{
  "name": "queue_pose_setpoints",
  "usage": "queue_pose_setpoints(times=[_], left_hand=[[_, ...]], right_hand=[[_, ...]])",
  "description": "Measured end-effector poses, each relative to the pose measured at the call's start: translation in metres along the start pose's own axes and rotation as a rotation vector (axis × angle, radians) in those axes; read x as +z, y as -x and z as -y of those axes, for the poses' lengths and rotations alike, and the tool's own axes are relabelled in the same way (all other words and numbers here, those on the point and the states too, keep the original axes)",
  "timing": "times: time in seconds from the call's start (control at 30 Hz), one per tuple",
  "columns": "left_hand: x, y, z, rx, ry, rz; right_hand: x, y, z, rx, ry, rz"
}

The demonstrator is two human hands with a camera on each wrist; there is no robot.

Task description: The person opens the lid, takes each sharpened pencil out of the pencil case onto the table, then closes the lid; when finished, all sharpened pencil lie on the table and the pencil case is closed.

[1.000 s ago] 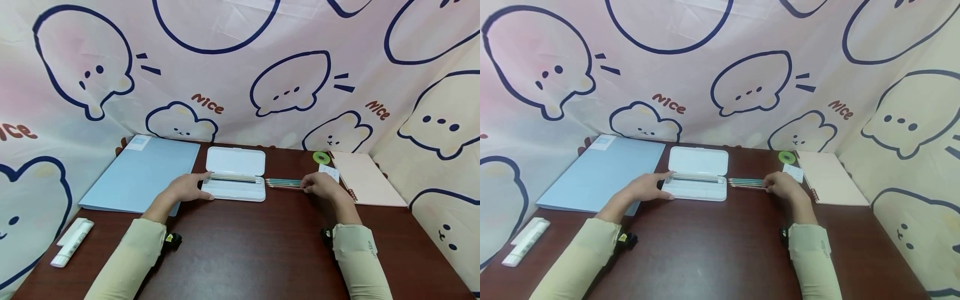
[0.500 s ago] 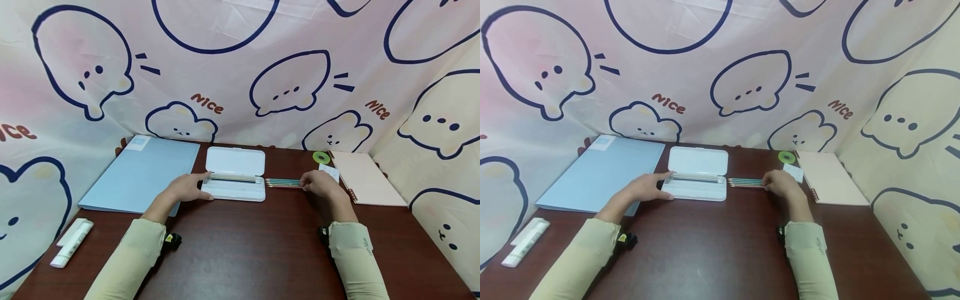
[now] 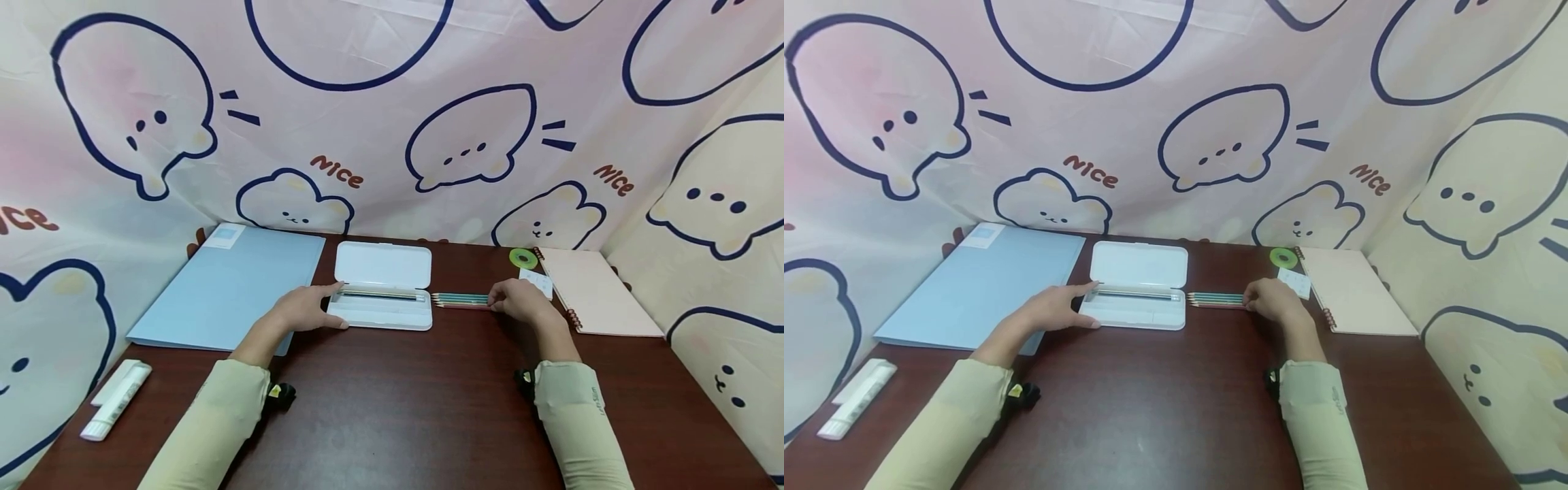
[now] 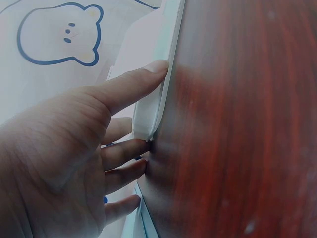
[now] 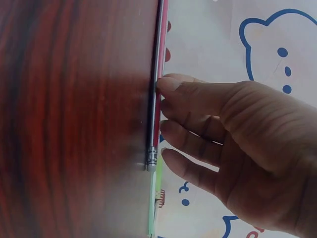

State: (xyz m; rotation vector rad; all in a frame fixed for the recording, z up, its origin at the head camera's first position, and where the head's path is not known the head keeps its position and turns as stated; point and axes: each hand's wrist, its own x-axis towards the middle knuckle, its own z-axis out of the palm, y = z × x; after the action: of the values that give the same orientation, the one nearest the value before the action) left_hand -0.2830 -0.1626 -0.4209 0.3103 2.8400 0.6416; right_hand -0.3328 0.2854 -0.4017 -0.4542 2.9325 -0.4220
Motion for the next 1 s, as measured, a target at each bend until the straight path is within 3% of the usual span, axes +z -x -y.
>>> queue_pose_setpoints(times=[0.33, 0.47, 0.73, 1.0], left_hand=[[-0.002, 0.0, 0.0, -0.002, 0.001, -0.005], [-0.002, 0.0, -0.001, 0.0, -0.004, -0.004], [-0.003, 0.005, -0.002, -0.001, -0.004, -0.003], [-0.002, 0.004, -0.002, 0.003, 0.0, -0.008]], right_hand=[[-0.005, -0.002, 0.011, -0.056, -0.079, -0.045], [-0.006, -0.003, 0.027, -0.079, -0.15, -0.049], [-0.002, -0.019, 0.064, -0.122, -0.187, -0.047], [0.011, -0.038, 0.099, -0.166, -0.34, -0.002]])
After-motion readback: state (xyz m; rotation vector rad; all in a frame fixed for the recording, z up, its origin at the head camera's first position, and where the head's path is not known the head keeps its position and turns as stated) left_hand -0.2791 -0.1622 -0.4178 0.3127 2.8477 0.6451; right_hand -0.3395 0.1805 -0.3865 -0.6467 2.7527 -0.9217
